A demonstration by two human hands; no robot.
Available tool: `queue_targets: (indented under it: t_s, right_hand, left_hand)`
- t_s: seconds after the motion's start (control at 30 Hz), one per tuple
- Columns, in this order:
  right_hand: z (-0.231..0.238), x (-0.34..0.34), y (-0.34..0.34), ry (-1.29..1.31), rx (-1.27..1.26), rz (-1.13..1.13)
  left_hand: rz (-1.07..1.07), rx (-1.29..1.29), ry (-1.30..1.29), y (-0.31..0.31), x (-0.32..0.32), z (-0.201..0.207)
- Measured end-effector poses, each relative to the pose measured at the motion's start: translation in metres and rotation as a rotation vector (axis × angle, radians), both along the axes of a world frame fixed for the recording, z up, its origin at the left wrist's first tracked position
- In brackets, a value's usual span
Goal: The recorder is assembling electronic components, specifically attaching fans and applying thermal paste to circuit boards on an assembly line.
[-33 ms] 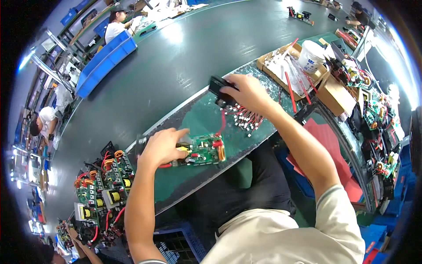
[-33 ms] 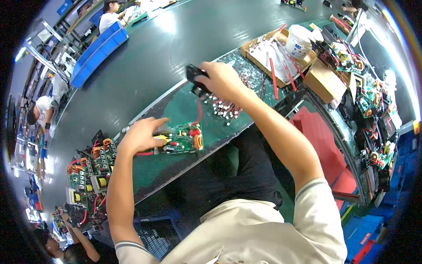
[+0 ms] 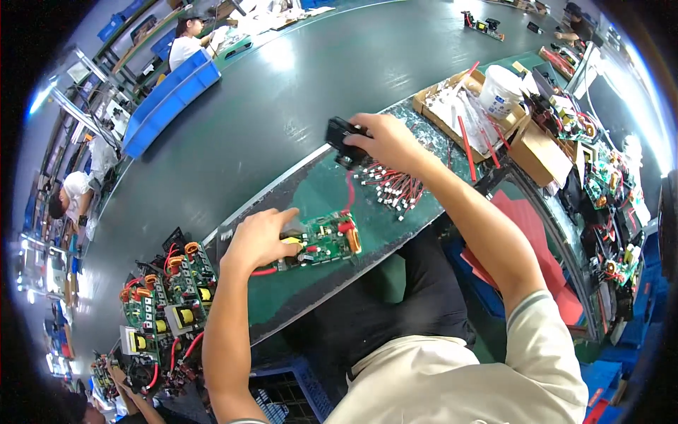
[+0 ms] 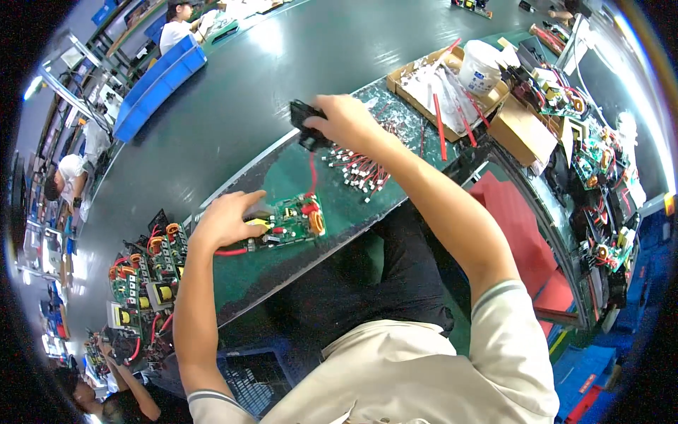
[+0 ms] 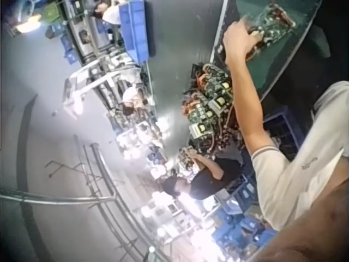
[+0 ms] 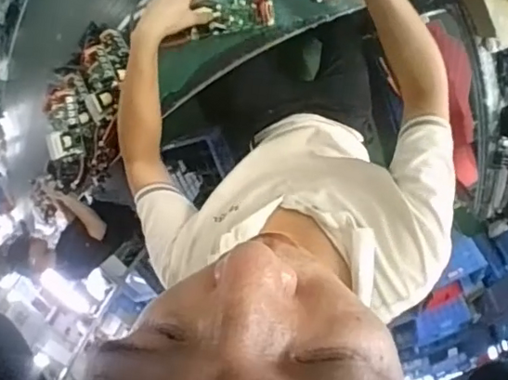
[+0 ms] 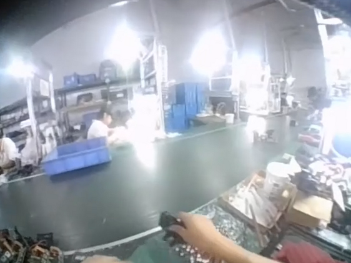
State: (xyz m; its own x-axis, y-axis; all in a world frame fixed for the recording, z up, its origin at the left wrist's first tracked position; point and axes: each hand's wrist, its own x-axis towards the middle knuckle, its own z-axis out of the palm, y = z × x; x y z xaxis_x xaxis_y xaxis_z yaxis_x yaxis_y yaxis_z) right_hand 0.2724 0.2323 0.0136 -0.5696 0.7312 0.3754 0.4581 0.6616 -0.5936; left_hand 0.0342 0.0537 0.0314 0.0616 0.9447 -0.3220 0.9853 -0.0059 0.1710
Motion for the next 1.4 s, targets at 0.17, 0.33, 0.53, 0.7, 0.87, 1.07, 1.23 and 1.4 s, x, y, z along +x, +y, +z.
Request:
queue_targets:
  t_s: [0.17,0.33,0.53,0.7,0.87,1.07,1.23,1.4]
  right_hand:
    - [-0.019,-0.027,0.025,0.022,-0.004,0.072]
    - [-0.065,0.010,0.026,-0.482,0.162,0.194]
    - [-0.079,0.017,0.018,-0.396,0.188,0.129]
    - [-0.081,0.020,0.022,-0.428,0.216,0.109]
    - [-0.081,0.017,0.026,-0.450,0.205,0.095]
    - [-0.078,0.015,0.030,-0.323,0.100,0.148]
    - [-0.086,0.012,0.038,-0.276,0.083,0.091]
    - [-0.074,0.021,0.033,-0.050,0.094,0.086]
  left_hand:
    - [0.158,0.084,-0.012,-0.015,-0.023,-0.011]
    - [0.192,0.122,0.001,-0.012,-0.020,-0.008]
    - [0.257,0.532,-0.236,-0.026,-0.013,-0.002]
    - [0.255,0.572,-0.371,-0.035,0.000,-0.016]
    - [0.248,0.622,-0.416,-0.040,0.007,-0.019]
    - [0.254,0.603,-0.432,-0.043,0.009,-0.028]
    - [0.283,0.583,-0.476,-0.044,0.016,-0.026]
    - [0.252,0.625,-0.462,-0.046,0.012,-0.028]
